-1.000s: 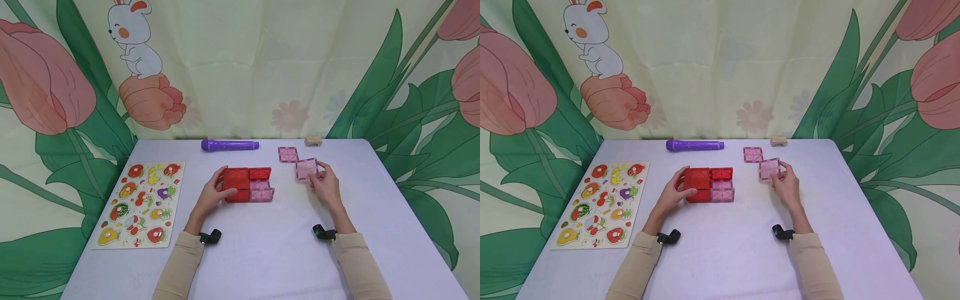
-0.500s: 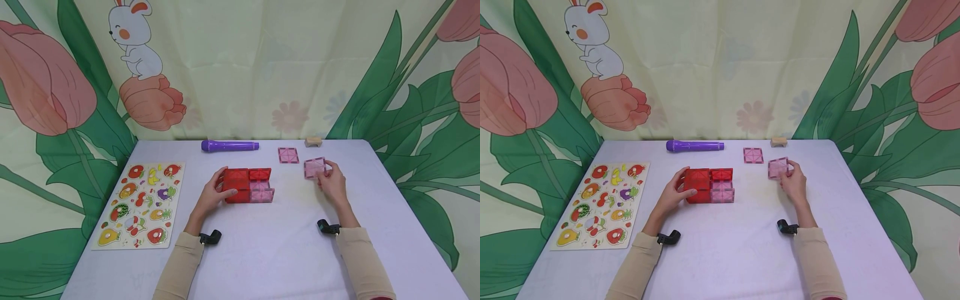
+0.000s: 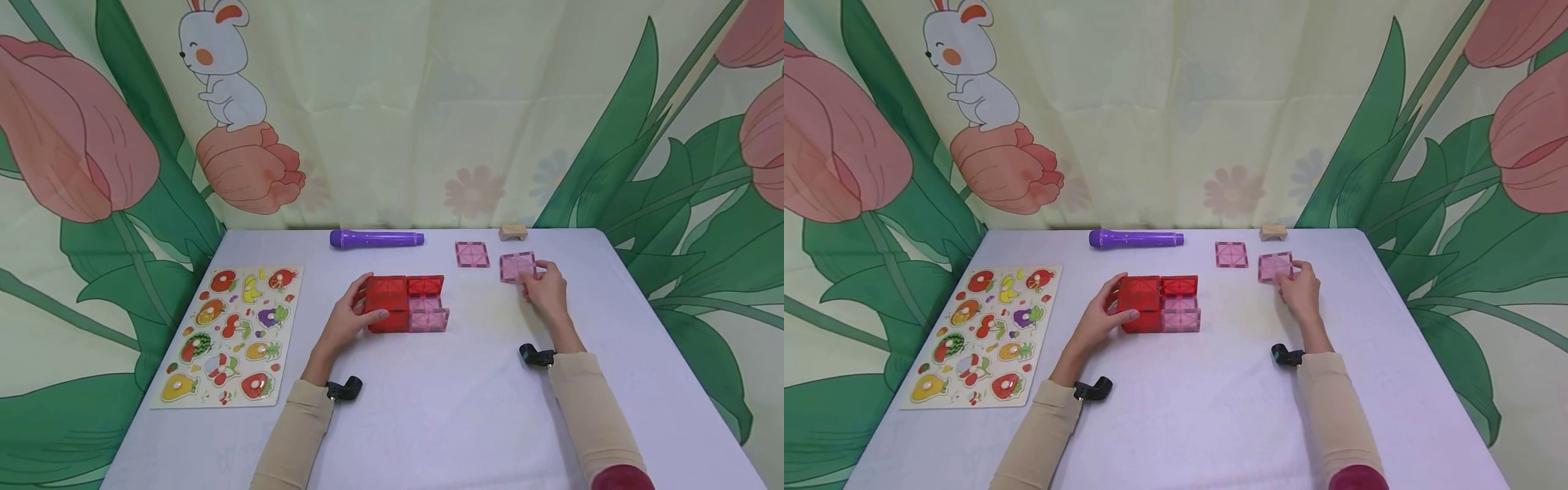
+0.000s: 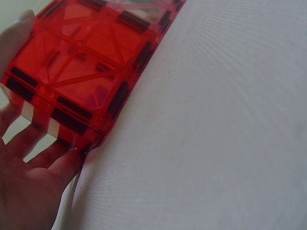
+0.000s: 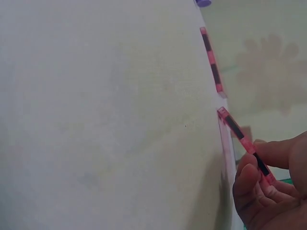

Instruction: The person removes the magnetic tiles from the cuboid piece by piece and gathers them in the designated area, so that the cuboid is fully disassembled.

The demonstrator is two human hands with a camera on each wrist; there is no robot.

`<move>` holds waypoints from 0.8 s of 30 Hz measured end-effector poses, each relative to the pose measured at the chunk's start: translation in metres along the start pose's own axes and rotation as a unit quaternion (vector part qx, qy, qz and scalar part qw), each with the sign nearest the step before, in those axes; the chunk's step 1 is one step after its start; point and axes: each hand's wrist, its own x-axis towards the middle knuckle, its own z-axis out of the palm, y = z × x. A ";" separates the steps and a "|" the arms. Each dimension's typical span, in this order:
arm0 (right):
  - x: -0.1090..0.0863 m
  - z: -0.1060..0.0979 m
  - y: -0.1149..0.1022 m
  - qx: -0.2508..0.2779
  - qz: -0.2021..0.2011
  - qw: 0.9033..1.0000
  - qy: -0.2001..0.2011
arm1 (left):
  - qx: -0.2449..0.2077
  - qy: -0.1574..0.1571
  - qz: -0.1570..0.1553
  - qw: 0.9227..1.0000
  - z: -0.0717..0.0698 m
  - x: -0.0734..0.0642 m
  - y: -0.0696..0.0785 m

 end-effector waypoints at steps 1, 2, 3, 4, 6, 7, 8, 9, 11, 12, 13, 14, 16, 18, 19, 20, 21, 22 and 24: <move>0.002 0.000 0.000 -0.002 0.002 1.000 0.000 | 0.000 0.000 -0.001 1.000 0.000 0.000 0.000; 0.004 -0.001 0.000 -0.006 0.003 1.000 0.002 | 0.000 0.000 -0.001 1.000 0.000 0.000 -0.001; 0.007 -0.001 0.000 -0.008 0.003 1.000 0.003 | 0.001 0.000 -0.002 1.000 0.001 0.000 -0.001; 0.009 -0.001 0.000 -0.012 0.005 1.000 0.004 | 0.002 0.000 -0.003 1.000 0.001 0.000 -0.001; 0.013 -0.002 0.000 -0.020 0.008 1.000 0.005 | 0.004 0.001 -0.004 1.000 0.001 -0.001 -0.001; 0.014 -0.002 0.000 -0.024 0.011 1.000 0.004 | 0.006 0.002 -0.006 1.000 0.002 -0.001 -0.001; 0.016 -0.002 0.000 -0.027 0.015 1.000 0.004 | 0.008 0.001 -0.005 1.000 0.002 -0.001 -0.001; 0.017 -0.002 -0.001 -0.029 0.020 0.999 0.002 | 0.009 0.002 -0.007 1.000 0.002 -0.001 -0.001; 0.019 -0.002 -0.001 -0.034 0.027 0.999 0.001 | 0.010 0.003 -0.008 1.000 0.002 -0.001 -0.001; 0.020 -0.002 -0.002 -0.035 0.032 0.999 0.000 | 0.011 0.003 -0.007 1.000 0.002 -0.001 -0.001; 0.022 -0.002 -0.002 -0.035 0.033 0.999 0.000 | 0.010 0.003 -0.006 1.000 0.002 -0.001 -0.001; 0.023 -0.001 -0.002 -0.034 0.035 0.999 0.000 | 0.009 0.003 -0.004 1.000 0.002 0.000 0.000; 0.025 0.000 -0.003 -0.033 0.038 0.999 0.000 | 0.009 0.003 -0.003 1.000 0.002 0.000 0.000; 0.027 0.002 -0.004 -0.030 0.038 0.999 0.001 | 0.009 0.004 -0.001 1.000 0.001 0.000 -0.001; 0.027 0.002 -0.004 -0.030 0.037 0.999 0.004 | 0.009 0.005 -0.001 1.000 0.001 0.000 -0.001; 0.028 0.003 -0.005 -0.030 0.038 0.999 0.005 | 0.011 0.006 -0.002 1.000 0.001 0.000 -0.001; 0.029 0.004 -0.005 -0.030 0.038 0.999 0.007 | 0.011 0.006 -0.003 1.000 0.001 0.000 -0.001; 0.029 0.005 -0.006 -0.033 0.037 0.999 0.010 | 0.012 0.007 -0.003 1.000 0.001 0.001 -0.002; 0.030 0.006 -0.007 -0.036 0.037 0.999 0.016 | 0.012 0.006 -0.002 1.000 0.000 0.000 -0.001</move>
